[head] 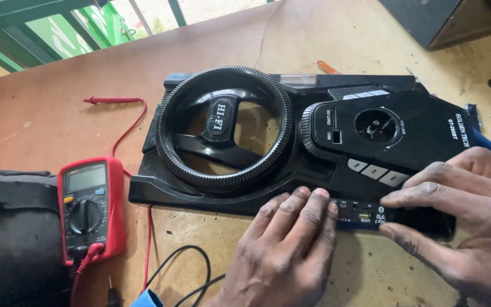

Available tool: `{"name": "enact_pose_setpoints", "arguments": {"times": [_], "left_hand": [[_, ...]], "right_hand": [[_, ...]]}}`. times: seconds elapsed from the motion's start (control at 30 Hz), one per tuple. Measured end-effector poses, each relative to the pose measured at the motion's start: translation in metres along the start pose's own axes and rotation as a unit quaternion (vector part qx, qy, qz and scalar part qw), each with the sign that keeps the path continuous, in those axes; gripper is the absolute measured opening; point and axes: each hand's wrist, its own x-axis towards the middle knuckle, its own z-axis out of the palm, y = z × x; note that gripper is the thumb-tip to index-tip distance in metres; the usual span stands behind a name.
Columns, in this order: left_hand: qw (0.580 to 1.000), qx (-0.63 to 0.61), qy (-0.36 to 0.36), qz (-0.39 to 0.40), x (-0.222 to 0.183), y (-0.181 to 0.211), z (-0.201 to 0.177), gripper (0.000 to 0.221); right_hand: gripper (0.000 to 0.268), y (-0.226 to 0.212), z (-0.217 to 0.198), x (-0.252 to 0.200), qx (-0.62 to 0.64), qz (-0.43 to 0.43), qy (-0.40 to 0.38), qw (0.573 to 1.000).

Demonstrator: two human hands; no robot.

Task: Disassembling a speaker faceplate and internal components using a screwdriver and pry tool.

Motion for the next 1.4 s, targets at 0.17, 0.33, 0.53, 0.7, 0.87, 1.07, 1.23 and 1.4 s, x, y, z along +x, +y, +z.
{"name": "enact_pose_setpoints", "arguments": {"times": [0.17, 0.33, 0.53, 0.7, 0.87, 1.07, 1.23, 1.4], "left_hand": [[1.000, -0.019, -0.023, -0.007, -0.005, -0.002, 0.001, 0.022], [1.000, -0.021, -0.017, -0.005, -0.003, 0.000, 0.000, 0.020], [0.991, 0.135, -0.006, 0.017, -0.012, 0.014, 0.009, 0.029], [0.983, 0.180, -0.007, 0.019, -0.014, 0.018, 0.010, 0.028], [0.990, 0.144, -0.002, 0.010, -0.012, 0.016, 0.008, 0.030], [0.998, 0.008, -0.063, -0.008, -0.003, -0.003, -0.009, 0.029], [0.987, -0.035, -0.150, -0.051, 0.013, -0.009, -0.016, 0.042], [0.976, -0.052, -0.210, -0.022, 0.025, -0.014, -0.030, 0.032]], "right_hand": [[0.024, -0.009, -0.001, -0.004, -0.012, 0.013, 0.001, 1.000], [0.028, -0.012, 0.004, -0.006, -0.038, 0.009, 0.011, 0.999], [0.035, -0.011, 0.004, -0.008, -0.026, 0.002, 0.015, 1.000], [0.037, -0.010, 0.003, -0.009, -0.041, -0.005, 0.013, 0.999], [0.033, -0.013, 0.004, -0.008, -0.031, -0.003, 0.024, 0.999], [0.034, -0.020, 0.003, -0.009, -0.020, 0.012, 0.033, 0.999], [0.033, -0.019, -0.002, -0.006, -0.027, 0.000, 0.012, 1.000], [0.036, -0.026, -0.011, 0.002, -0.028, 0.000, -0.021, 0.999]]}}
